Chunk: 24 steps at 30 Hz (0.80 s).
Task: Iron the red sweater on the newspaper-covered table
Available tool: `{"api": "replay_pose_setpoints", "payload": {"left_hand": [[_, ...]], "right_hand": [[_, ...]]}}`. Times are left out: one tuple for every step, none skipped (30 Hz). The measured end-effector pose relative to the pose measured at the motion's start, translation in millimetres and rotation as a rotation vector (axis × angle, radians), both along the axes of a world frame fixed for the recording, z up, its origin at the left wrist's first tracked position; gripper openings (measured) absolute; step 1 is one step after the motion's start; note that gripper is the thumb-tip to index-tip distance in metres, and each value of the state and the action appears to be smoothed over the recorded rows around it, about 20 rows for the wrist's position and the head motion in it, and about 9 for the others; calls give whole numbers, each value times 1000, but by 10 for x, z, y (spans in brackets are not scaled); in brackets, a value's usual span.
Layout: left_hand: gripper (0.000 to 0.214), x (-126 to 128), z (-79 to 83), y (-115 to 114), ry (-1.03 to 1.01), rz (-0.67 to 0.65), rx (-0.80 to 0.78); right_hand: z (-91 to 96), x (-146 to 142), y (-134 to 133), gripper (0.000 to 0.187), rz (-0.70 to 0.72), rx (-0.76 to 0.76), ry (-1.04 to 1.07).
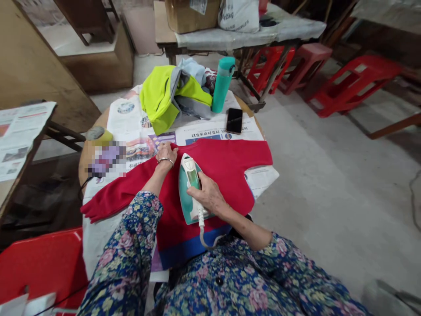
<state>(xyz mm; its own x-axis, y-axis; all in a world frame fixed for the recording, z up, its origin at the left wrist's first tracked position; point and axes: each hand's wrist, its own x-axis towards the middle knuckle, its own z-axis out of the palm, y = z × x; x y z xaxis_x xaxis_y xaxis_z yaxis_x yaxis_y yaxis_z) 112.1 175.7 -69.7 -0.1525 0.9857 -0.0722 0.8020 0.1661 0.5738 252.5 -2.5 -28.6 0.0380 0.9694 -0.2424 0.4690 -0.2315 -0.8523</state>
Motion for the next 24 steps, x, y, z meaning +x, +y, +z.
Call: {"api": "replay_pose_setpoints", "payload": {"left_hand": [[26, 5, -7, 52, -1, 6, -4], [20, 8, -13, 96, -2, 12, -7], [16, 9, -19, 132, -5, 18, -8], [12, 9, -24, 161, -10, 24, -6], [10, 8, -29, 183, -17, 31, -2], [9, 7, -34, 201, -25, 37, 4], [8, 6, -40, 216, -34, 43, 12], [7, 6, -45, 231, -44, 48, 21], [7, 6, -52, 245, -55, 51, 31], [7, 5, -59, 260, -68, 51, 43], [8, 3, -66, 277, -82, 49, 54], [8, 1, -73, 295, -101, 46, 68], [11, -3, -79, 314, -120, 43, 81], [16, -6, -82, 332, -139, 43, 94], [21, -8, -83, 348, -155, 46, 107], [25, -9, -79, 358, -166, 48, 119], [27, -7, -70, 359, -173, 50, 128], [27, -2, -58, 349, -171, 46, 137], [25, 7, -43, 322, -160, 38, 146], [23, 19, -29, 278, -142, 24, 154], [24, 35, -17, 214, -118, 4, 163], [27, 55, -12, 131, -98, -18, 171], [36, 76, -16, 30, -74, -48, 176], [46, 99, -31, -87, -41, -93, 178]], "right_hand": [[4, -23, 55, 25, -8, -5, 16], [3, -45, 106, 24, -12, -10, 50], [-2, -63, 150, 24, -16, -14, 94], [-10, -76, 183, 23, -20, -16, 140], [-20, -81, 200, 23, -22, -17, 181], [-29, -76, 200, 24, -22, -17, 213], [-35, -61, 180, 24, -20, -17, 235], [-37, -34, 142, 24, -11, -21, 251], [-34, 4, 86, 24, 3, -31, 264], [-23, 51, 16, 23, 20, -44, 278], [-7, 104, -64, 21, 36, -58, 293], [14, 161, -150, 20, 47, -73, 308], [39, 219, -237, 20, 53, -88, 321], [66, 277, -321, 19, 51, -100, 326], [91, 334, -397, 20, 43, -106, 324], [115, 388, -465, 20, 30, -107, 314], [134, 442, -520, 20, 12, -101, 296], [149, 495, -563, 21, -14, -86, 274], [158, 548, -593, 21, -40, -70, 253], [163, 601, -609, 21, -67, -52, 235], [163, 654, -613, 21, -92, -36, 219], [160, 705, -605, 21, -119, -20, 203], [154, 755, -587, 21, -146, -6, 185], [146, 801, -560, 22, -169, 6, 168]]}}
